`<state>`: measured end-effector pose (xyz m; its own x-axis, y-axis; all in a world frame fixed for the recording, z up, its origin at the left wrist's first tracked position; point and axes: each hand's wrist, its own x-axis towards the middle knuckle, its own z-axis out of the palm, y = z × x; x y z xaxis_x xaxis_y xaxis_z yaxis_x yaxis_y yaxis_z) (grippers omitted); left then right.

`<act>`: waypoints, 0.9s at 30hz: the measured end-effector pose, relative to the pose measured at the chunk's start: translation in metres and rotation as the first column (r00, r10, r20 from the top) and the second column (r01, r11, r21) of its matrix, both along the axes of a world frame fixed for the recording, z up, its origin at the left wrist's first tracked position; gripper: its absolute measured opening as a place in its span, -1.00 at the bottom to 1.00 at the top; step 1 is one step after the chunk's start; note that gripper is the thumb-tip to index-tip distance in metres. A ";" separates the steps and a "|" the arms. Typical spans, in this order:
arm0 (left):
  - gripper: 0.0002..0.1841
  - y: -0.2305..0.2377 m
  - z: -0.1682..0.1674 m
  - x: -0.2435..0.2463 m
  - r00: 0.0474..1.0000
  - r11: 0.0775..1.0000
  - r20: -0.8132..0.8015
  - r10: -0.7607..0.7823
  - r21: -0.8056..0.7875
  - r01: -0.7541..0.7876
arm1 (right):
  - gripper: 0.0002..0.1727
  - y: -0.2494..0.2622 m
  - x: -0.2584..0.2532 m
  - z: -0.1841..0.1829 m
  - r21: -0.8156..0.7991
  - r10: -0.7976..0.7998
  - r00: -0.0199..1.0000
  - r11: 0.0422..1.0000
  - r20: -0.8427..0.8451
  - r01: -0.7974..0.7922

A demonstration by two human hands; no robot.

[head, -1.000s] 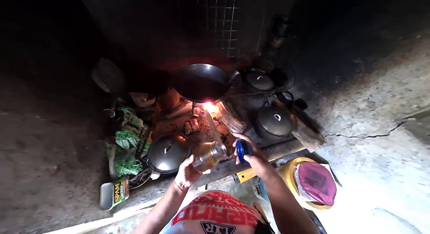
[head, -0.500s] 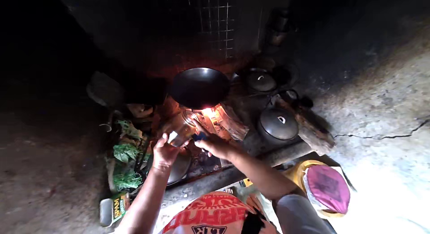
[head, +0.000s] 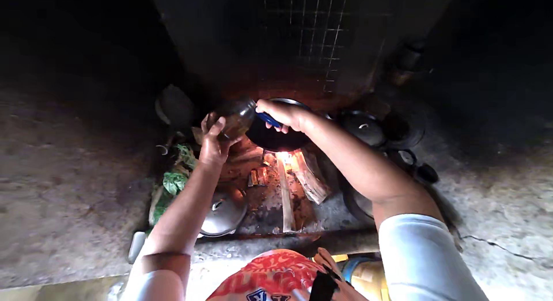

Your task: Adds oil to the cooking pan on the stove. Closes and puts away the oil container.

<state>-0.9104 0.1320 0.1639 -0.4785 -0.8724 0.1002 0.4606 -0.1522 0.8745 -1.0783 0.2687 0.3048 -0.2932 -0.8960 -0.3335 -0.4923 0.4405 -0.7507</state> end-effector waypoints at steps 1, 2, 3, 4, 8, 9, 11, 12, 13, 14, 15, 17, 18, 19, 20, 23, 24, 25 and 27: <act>-0.18 -0.005 0.004 -0.006 1.000 1.000 -0.001 0.011 -0.002 -0.011 | -0.33 -0.007 -0.007 0.000 0.013 -0.013 1.000 1.000 -0.017 0.013; -0.16 -0.010 0.007 -0.012 1.000 1.000 -0.001 0.015 -0.008 -0.015 | -0.31 -0.012 -0.012 0.003 0.018 -0.024 0.999 1.000 -0.031 0.024; -0.15 -0.014 0.010 -0.017 1.000 1.000 0.008 0.021 -0.014 -0.021 | -0.30 -0.016 -0.017 0.005 0.024 -0.029 0.999 0.999 -0.039 0.029; -0.18 -0.017 0.014 -0.023 0.999 0.999 0.019 0.028 -0.022 -0.028 | -0.29 -0.020 -0.021 0.006 0.028 -0.036 0.998 0.999 -0.047 0.038; -0.19 -0.025 0.025 -0.043 0.997 0.999 0.063 0.049 -0.006 -0.049 | -0.33 -0.037 -0.042 0.003 -0.007 -0.078 0.996 0.997 -0.036 0.078; -0.17 -0.027 0.028 -0.047 0.995 0.999 0.083 0.053 -0.004 -0.052 | -0.36 -0.042 -0.047 0.000 -0.024 -0.083 0.996 0.996 -0.029 0.082; -0.17 -0.029 0.032 -0.056 0.993 0.998 0.101 0.066 -0.005 -0.065 | -0.38 -0.048 -0.056 -0.003 -0.040 -0.089 0.996 0.995 -0.003 0.089; -0.17 -0.031 0.034 -0.060 0.992 0.997 0.100 0.078 -0.003 -0.078 | -0.37 -0.050 -0.059 -0.004 -0.040 -0.098 0.995 0.994 0.012 0.098; -0.17 -0.033 0.035 -0.064 0.992 0.996 0.099 0.084 -0.002 -0.084 | -0.36 -0.053 -0.063 -0.006 -0.040 -0.105 0.994 0.994 0.032 0.106; -0.17 -0.035 0.036 -0.068 0.991 0.996 0.102 0.091 0.000 -0.091 | -0.36 -0.055 -0.067 -0.007 -0.043 -0.115 0.992 0.992 0.049 0.117; -0.16 -0.036 0.037 -0.071 0.989 0.995 0.112 0.099 -0.002 -0.100 | -0.36 -0.056 -0.069 -0.009 -0.051 -0.126 0.990 0.990 0.057 0.129; -0.15 -0.038 0.043 -0.077 0.985 0.994 0.136 0.107 -0.019 -0.106 | -0.35 -0.058 -0.075 -0.009 -0.055 -0.149 0.986 0.987 0.074 0.153; -0.14 -0.039 0.045 -0.081 0.984 0.995 0.148 0.103 -0.027 -0.100 | -0.35 -0.060 -0.079 -0.010 -0.051 -0.153 0.985 0.986 0.082 0.158; -0.13 -0.041 0.047 -0.084 0.982 0.994 0.158 0.104 -0.032 -0.100 | -0.34 -0.062 -0.083 -0.011 -0.050 -0.161 0.983 0.985 0.091 0.166; -0.11 -0.041 0.049 -0.088 0.980 0.994 0.167 0.106 -0.038 -0.101 | -0.34 -0.064 -0.088 -0.012 -0.049 -0.169 0.980 0.983 0.102 0.175; -0.09 -0.045 0.055 -0.101 0.979 0.995 0.177 0.103 -0.031 -0.099 | -0.32 -0.068 -0.102 -0.015 -0.057 -0.178 0.974 0.981 0.138 0.187; -0.09 -0.046 0.057 -0.105 0.978 0.995 0.181 0.103 -0.028 -0.099 | -0.32 -0.068 -0.105 -0.015 -0.064 -0.182 0.973 0.979 0.141 0.192; -0.09 -0.046 0.058 -0.109 0.978 0.995 0.185 0.102 -0.026 -0.099 | -0.33 -0.067 -0.107 -0.015 -0.071 -0.186 0.973 0.978 0.140 0.197; -0.07 -0.046 0.059 -0.117 0.975 0.994 0.197 0.106 -0.029 -0.102 | -0.34 -0.067 -0.111 -0.015 -0.072 -0.194 0.971 0.976 0.140 0.206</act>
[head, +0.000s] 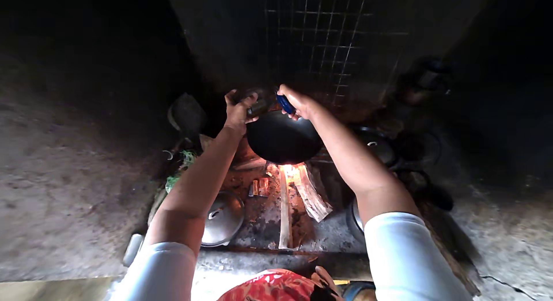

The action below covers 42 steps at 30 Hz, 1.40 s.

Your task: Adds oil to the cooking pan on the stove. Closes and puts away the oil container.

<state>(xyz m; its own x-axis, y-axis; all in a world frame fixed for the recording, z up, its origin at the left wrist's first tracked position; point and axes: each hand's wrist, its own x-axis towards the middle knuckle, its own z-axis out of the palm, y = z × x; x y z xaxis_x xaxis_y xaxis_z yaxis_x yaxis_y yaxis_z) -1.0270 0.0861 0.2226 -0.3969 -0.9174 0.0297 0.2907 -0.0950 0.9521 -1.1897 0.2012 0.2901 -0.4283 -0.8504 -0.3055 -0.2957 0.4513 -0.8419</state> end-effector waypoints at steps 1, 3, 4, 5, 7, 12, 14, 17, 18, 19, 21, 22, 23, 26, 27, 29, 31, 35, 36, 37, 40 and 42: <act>-0.07 0.000 0.000 -0.004 1.000 1.000 0.004 -0.001 0.002 0.001 | -0.36 -0.001 -0.003 -0.001 0.000 -0.016 1.000 1.000 0.002 0.016; -0.06 -0.003 -0.003 -0.014 1.000 1.000 0.010 0.004 0.006 -0.004 | -0.37 -0.005 -0.010 -0.003 0.002 -0.047 0.999 0.999 0.017 0.047; -0.05 -0.004 -0.004 -0.018 1.000 1.000 0.011 0.006 0.012 -0.007 | -0.37 -0.007 -0.014 -0.005 0.002 -0.065 0.998 0.998 0.025 0.065; -0.05 -0.005 -0.005 -0.022 1.000 1.000 0.011 0.009 0.016 -0.010 | -0.37 -0.009 -0.017 -0.006 0.005 -0.072 0.997 0.997 0.040 0.072; -0.05 -0.006 -0.007 -0.030 1.000 1.000 0.011 0.015 0.025 -0.015 | -0.35 -0.009 -0.022 -0.009 -0.002 -0.085 0.994 0.996 0.071 0.085; -0.03 -0.007 -0.009 -0.044 1.000 0.999 0.019 0.024 0.029 -0.024 | -0.34 -0.013 -0.034 -0.018 -0.029 -0.100 0.990 0.994 0.102 0.103; -0.03 -0.007 -0.010 -0.047 0.999 0.999 0.022 0.029 0.028 -0.029 | -0.33 -0.013 -0.037 -0.019 -0.032 -0.098 0.990 0.994 0.102 0.101; -0.03 -0.006 -0.012 -0.051 0.999 0.999 0.027 0.032 0.032 -0.033 | -0.32 -0.014 -0.039 -0.021 -0.021 -0.104 0.988 0.994 0.114 0.107; -0.03 -0.007 -0.012 -0.051 0.999 0.999 0.024 0.032 0.035 -0.032 | -0.33 -0.015 -0.039 -0.021 -0.019 -0.110 0.987 0.993 0.116 0.113; -0.03 -0.007 -0.013 -0.052 0.999 0.999 0.023 0.034 0.035 -0.035 | -0.34 -0.016 -0.041 -0.023 -0.018 -0.117 0.986 0.993 0.115 0.120; -0.05 -0.008 -0.014 -0.053 0.999 0.999 0.028 0.044 0.032 -0.045 | -0.34 -0.019 -0.044 -0.027 -0.021 -0.122 0.985 0.992 0.121 0.125; -0.04 -0.009 -0.014 -0.053 0.998 0.999 0.036 0.044 0.030 -0.045 | -0.34 -0.020 -0.045 -0.029 -0.019 -0.118 0.985 0.992 0.129 0.122; -0.03 -0.009 -0.015 -0.053 0.998 0.998 0.044 0.045 0.033 -0.047 | -0.33 -0.020 -0.045 -0.030 -0.018 -0.118 0.984 0.992 0.133 0.122; -0.01 -0.009 -0.016 -0.053 0.997 0.998 0.056 0.056 0.034 -0.058 | -0.32 -0.020 -0.042 -0.030 -0.023 -0.117 0.983 0.992 0.141 0.121; -0.02 -0.010 -0.017 -0.053 0.997 0.998 0.054 0.058 0.033 -0.060 | -0.33 -0.020 -0.041 -0.030 -0.029 -0.115 0.983 0.992 0.140 0.120; -0.02 -0.010 -0.017 -0.052 0.996 0.997 0.056 0.062 0.030 -0.064 | -0.34 -0.021 -0.040 -0.029 -0.032 -0.108 0.985 0.993 0.137 0.113; -0.03 -0.009 -0.016 -0.051 0.996 0.997 0.064 0.066 0.023 -0.067 | -0.35 -0.023 -0.041 -0.031 -0.030 -0.111 0.985 0.993 0.133 0.116; -0.03 -0.012 -0.017 -0.050 0.997 0.998 0.050 0.065 0.018 -0.066 | -0.33 -0.026 -0.041 -0.031 -0.025 -0.095 0.987 0.995 0.131 0.099; -0.04 -0.012 -0.018 -0.049 0.997 0.998 0.047 0.063 0.018 -0.064 | -0.33 -0.026 -0.041 -0.032 -0.021 -0.093 0.987 0.995 0.131 0.097; -0.04 -0.013 -0.018 -0.049 0.997 0.998 0.046 0.061 0.017 -0.062 | -0.34 -0.027 -0.041 -0.033 -0.021 -0.095 0.987 0.995 0.132 0.098; -0.03 -0.013 -0.018 -0.048 0.997 0.997 0.049 0.067 0.029 -0.069 | -0.35 -0.026 -0.038 -0.032 -0.016 -0.102 0.985 0.994 0.139 0.105; -0.02 -0.013 -0.018 -0.047 0.996 0.997 0.049 0.069 0.033 -0.071 | -0.34 -0.026 -0.036 -0.031 -0.010 -0.098 0.986 0.995 0.134 0.100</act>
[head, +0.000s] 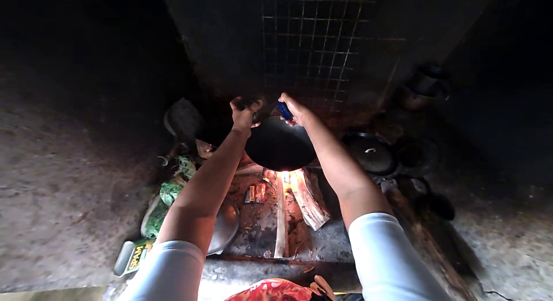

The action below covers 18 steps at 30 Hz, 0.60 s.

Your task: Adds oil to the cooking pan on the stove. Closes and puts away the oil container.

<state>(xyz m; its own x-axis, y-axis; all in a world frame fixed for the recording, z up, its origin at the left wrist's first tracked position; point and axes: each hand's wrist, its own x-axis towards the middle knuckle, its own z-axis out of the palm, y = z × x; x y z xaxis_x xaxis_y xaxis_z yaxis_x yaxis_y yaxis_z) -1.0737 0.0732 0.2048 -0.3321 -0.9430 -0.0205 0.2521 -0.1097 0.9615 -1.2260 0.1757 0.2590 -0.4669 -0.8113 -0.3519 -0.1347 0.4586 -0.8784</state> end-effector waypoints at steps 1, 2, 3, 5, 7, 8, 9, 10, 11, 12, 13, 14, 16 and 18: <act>-0.02 0.001 0.000 0.001 1.000 1.000 -0.001 -0.002 -0.001 0.002 | -0.33 0.000 0.001 0.001 0.004 0.003 1.000 1.000 -0.002 -0.002; -0.03 0.001 0.000 0.001 1.000 1.000 -0.003 -0.001 -0.002 0.001 | -0.33 0.001 0.002 0.001 0.003 0.002 1.000 1.000 -0.006 -0.002; -0.03 0.002 0.000 0.002 1.000 1.000 0.000 0.003 -0.003 -0.003 | -0.32 0.002 0.002 0.001 0.002 0.002 1.000 1.000 -0.011 -0.002; -0.02 0.004 0.001 0.003 1.000 1.000 0.010 0.010 0.000 -0.010 | -0.32 0.003 0.003 0.002 0.008 0.013 1.000 1.000 -0.016 -0.013; -0.03 0.005 0.001 0.005 1.000 1.000 0.020 0.014 -0.002 -0.014 | -0.31 0.004 0.005 0.003 0.010 0.021 1.000 1.000 -0.023 -0.020; -0.03 0.005 0.000 0.006 1.000 1.000 0.022 0.014 -0.002 -0.014 | -0.32 0.004 0.005 0.002 0.010 0.026 0.999 1.000 -0.019 -0.026; -0.03 0.006 0.000 0.007 1.000 1.000 0.021 0.014 0.003 -0.014 | -0.32 0.004 0.006 0.001 0.007 0.029 0.999 1.000 -0.016 -0.029; -0.02 0.007 0.000 0.008 1.000 1.000 0.018 0.020 0.009 -0.021 | -0.33 0.004 0.006 0.000 0.003 0.033 0.999 0.999 -0.015 -0.033; -0.02 0.008 0.000 0.009 1.000 1.000 0.011 0.024 0.019 -0.024 | -0.34 0.004 0.006 0.000 0.001 0.040 0.999 0.999 -0.015 -0.040; -0.02 0.009 -0.001 0.011 1.000 0.999 0.002 0.026 0.030 -0.026 | -0.34 0.005 0.007 0.001 -0.002 0.044 0.999 0.999 -0.020 -0.044; -0.02 0.011 -0.001 0.013 1.000 0.999 -0.007 0.028 0.042 -0.028 | -0.34 0.006 0.009 0.002 -0.005 0.047 0.998 0.999 -0.031 -0.047; -0.02 0.012 -0.001 0.014 0.999 0.998 -0.020 0.030 0.062 -0.028 | -0.34 0.008 0.012 0.004 -0.006 0.054 0.997 0.998 -0.051 -0.055; -0.02 0.017 -0.002 0.018 0.999 0.994 -0.038 0.035 0.102 -0.031 | -0.33 0.011 0.019 0.010 0.000 0.075 0.991 0.997 -0.111 -0.076; -0.05 0.023 -0.002 0.022 0.997 0.991 -0.063 0.043 0.133 -0.034 | -0.30 0.013 0.025 0.014 0.013 0.109 0.981 0.994 -0.162 -0.108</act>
<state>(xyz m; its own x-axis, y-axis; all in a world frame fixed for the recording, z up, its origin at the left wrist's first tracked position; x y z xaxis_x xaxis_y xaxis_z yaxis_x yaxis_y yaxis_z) -1.0519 0.0963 0.2030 -0.3002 -0.9457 -0.1248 0.3205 -0.2232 0.9206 -1.2014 0.1887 0.2732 -0.4271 -0.8591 -0.2820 -0.3247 0.4368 -0.8389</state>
